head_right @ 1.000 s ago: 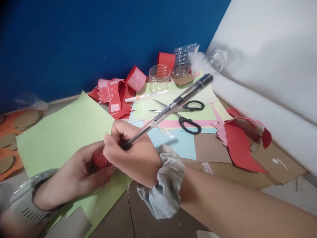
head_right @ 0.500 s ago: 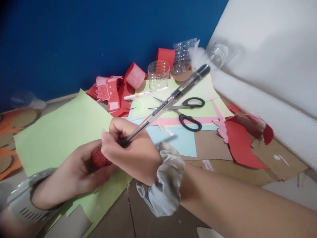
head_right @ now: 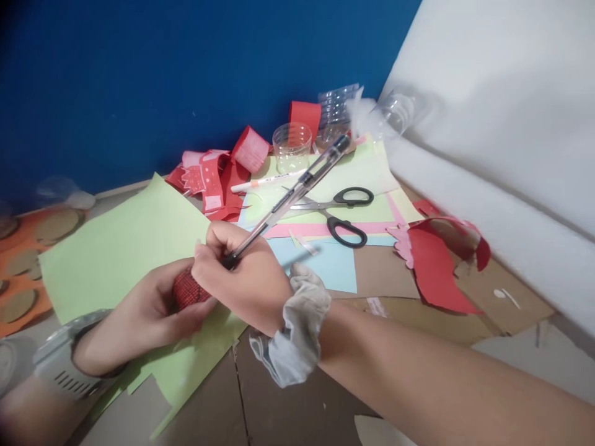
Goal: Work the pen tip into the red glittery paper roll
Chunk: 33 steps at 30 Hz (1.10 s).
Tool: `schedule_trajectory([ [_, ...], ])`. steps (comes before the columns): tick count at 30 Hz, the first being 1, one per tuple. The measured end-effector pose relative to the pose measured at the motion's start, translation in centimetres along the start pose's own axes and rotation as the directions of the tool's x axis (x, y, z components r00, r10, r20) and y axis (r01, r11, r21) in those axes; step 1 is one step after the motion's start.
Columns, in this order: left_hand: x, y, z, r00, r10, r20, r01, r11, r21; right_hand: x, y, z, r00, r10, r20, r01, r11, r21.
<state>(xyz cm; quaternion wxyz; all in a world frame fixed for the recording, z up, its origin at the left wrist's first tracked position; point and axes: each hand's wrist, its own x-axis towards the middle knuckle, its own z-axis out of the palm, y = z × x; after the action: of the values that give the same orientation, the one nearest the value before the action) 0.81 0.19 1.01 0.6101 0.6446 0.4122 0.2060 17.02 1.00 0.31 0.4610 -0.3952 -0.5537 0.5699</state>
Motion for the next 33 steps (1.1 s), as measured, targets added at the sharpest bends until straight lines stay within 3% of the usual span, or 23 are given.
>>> schedule_trajectory([
  [5, -0.17, 0.06, 0.20, 0.998, -0.056, 0.001, 0.056, 0.998, -0.015, -0.14, -0.01, -0.05, 1.000, -0.008, -0.016, 0.008, 1.000, 0.014],
  [25, -0.02, -0.19, 0.06, 1.000, -0.020, -0.022, 0.022, 0.996, 0.081, -0.08, -0.23, -0.03, 1.000, 0.006, -0.006, -0.006, 1.000, -0.010],
  [33, 0.12, -0.40, 0.08, 1.000, -0.007, 0.017, 0.006, 1.000, 0.022, -0.05, -0.21, -0.13, 1.000, 0.017, -0.006, -0.017, 1.000, -0.014],
])
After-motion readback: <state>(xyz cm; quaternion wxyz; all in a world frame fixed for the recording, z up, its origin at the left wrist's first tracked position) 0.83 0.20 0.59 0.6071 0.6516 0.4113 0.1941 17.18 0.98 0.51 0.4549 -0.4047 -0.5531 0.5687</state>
